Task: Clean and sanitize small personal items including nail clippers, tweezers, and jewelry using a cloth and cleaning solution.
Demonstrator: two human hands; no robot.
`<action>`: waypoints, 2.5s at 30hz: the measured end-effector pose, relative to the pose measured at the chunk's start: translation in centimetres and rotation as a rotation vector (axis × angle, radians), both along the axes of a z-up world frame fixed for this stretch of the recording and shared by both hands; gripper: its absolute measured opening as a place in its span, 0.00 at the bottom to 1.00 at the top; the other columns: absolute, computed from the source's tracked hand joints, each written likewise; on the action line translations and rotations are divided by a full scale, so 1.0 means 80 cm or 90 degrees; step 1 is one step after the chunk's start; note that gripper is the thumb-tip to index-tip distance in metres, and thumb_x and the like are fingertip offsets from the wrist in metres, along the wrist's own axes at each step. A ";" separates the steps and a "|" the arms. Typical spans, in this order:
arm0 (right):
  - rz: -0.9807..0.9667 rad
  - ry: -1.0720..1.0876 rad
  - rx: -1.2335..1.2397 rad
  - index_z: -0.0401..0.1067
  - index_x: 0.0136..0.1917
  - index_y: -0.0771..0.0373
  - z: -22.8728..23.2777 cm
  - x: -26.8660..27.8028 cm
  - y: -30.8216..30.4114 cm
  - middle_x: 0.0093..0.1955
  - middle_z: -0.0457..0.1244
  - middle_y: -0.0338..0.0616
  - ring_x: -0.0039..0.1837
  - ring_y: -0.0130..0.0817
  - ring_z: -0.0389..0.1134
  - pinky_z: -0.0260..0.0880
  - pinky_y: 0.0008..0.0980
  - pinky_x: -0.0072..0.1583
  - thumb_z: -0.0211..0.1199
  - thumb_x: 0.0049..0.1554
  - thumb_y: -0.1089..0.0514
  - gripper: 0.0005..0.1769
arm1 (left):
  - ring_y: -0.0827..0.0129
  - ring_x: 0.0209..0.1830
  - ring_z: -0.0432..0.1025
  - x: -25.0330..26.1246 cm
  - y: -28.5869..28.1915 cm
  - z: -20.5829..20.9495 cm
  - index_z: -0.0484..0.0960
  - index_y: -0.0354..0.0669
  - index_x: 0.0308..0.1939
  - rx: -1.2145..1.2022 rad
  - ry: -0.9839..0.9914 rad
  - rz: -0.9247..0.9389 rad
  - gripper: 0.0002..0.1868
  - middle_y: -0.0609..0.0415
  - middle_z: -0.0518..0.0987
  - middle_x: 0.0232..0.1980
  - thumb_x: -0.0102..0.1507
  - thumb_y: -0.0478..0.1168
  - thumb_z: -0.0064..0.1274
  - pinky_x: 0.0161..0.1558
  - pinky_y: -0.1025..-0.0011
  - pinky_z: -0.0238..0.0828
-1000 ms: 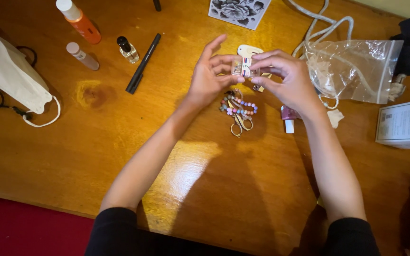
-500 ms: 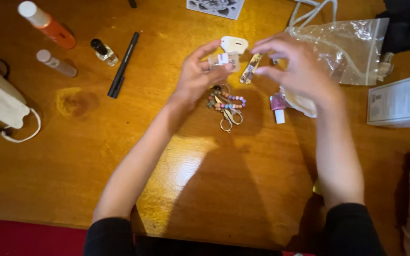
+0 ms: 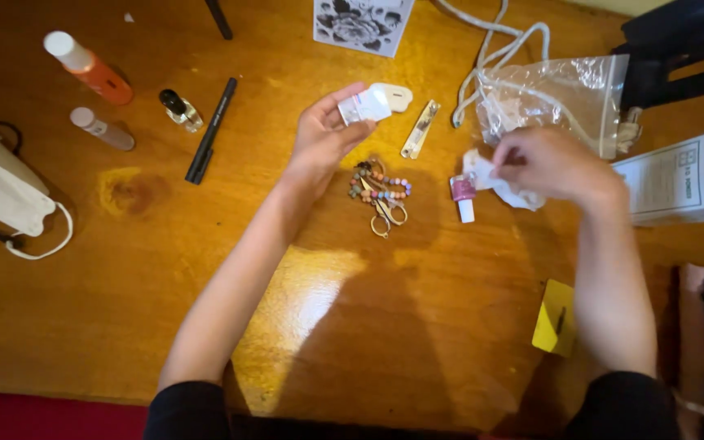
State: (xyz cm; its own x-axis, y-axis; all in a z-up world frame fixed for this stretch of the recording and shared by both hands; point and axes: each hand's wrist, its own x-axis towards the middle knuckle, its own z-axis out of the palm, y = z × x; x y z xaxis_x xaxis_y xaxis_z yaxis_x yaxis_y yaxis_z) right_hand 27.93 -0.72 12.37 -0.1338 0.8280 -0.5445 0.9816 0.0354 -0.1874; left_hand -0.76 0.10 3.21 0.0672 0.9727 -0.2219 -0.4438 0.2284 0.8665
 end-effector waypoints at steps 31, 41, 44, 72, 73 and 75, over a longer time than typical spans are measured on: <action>-0.217 1.084 0.300 0.69 0.67 0.68 -0.040 -0.084 0.069 0.59 0.69 0.46 0.60 0.32 0.74 0.77 0.30 0.63 0.62 0.64 0.67 0.18 | 0.64 0.52 0.79 0.088 0.070 0.013 0.76 0.37 0.62 0.279 -0.043 0.090 0.20 0.41 0.81 0.57 0.67 0.34 0.59 0.50 0.71 0.83; -0.001 0.838 0.640 0.72 0.63 0.72 -0.053 -0.153 0.032 0.61 0.67 0.63 0.67 0.49 0.67 0.70 0.48 0.66 0.66 0.61 0.73 0.16 | 0.45 0.68 0.66 0.098 0.063 0.042 0.71 0.33 0.70 0.115 -0.211 0.196 0.23 0.28 0.71 0.67 0.73 0.41 0.46 0.65 0.49 0.68; 0.150 0.661 0.706 0.68 0.70 0.72 -0.051 -0.162 0.028 0.72 0.59 0.66 0.75 0.64 0.56 0.59 0.60 0.73 0.59 0.64 0.73 0.20 | 0.54 0.67 0.67 0.093 0.040 0.071 0.72 0.29 0.67 0.069 -0.185 0.223 0.24 0.31 0.72 0.66 0.72 0.42 0.42 0.69 0.51 0.66; -0.143 1.004 0.340 0.69 0.62 0.63 -0.056 -0.089 0.073 0.59 0.67 0.44 0.60 0.31 0.69 0.73 0.26 0.63 0.70 0.57 0.63 0.21 | 0.63 0.65 0.76 0.061 0.027 0.104 0.66 0.50 0.70 0.146 0.276 -0.020 0.33 0.51 0.79 0.67 0.61 0.40 0.57 0.64 0.53 0.73; -0.087 0.952 0.455 0.69 0.61 0.63 -0.071 -0.086 0.081 0.60 0.67 0.47 0.59 0.33 0.70 0.72 0.26 0.60 0.74 0.54 0.62 0.24 | 0.70 0.58 0.83 0.059 0.020 0.117 0.69 0.54 0.67 0.100 0.375 -0.023 0.32 0.59 0.84 0.62 0.59 0.44 0.60 0.60 0.61 0.79; -0.090 0.889 0.503 0.70 0.59 0.64 -0.064 -0.085 0.079 0.58 0.68 0.47 0.58 0.34 0.71 0.73 0.26 0.59 0.72 0.52 0.71 0.23 | 0.65 0.57 0.83 0.074 0.037 0.075 0.73 0.47 0.61 0.185 0.352 0.030 0.28 0.52 0.84 0.59 0.58 0.39 0.62 0.58 0.64 0.82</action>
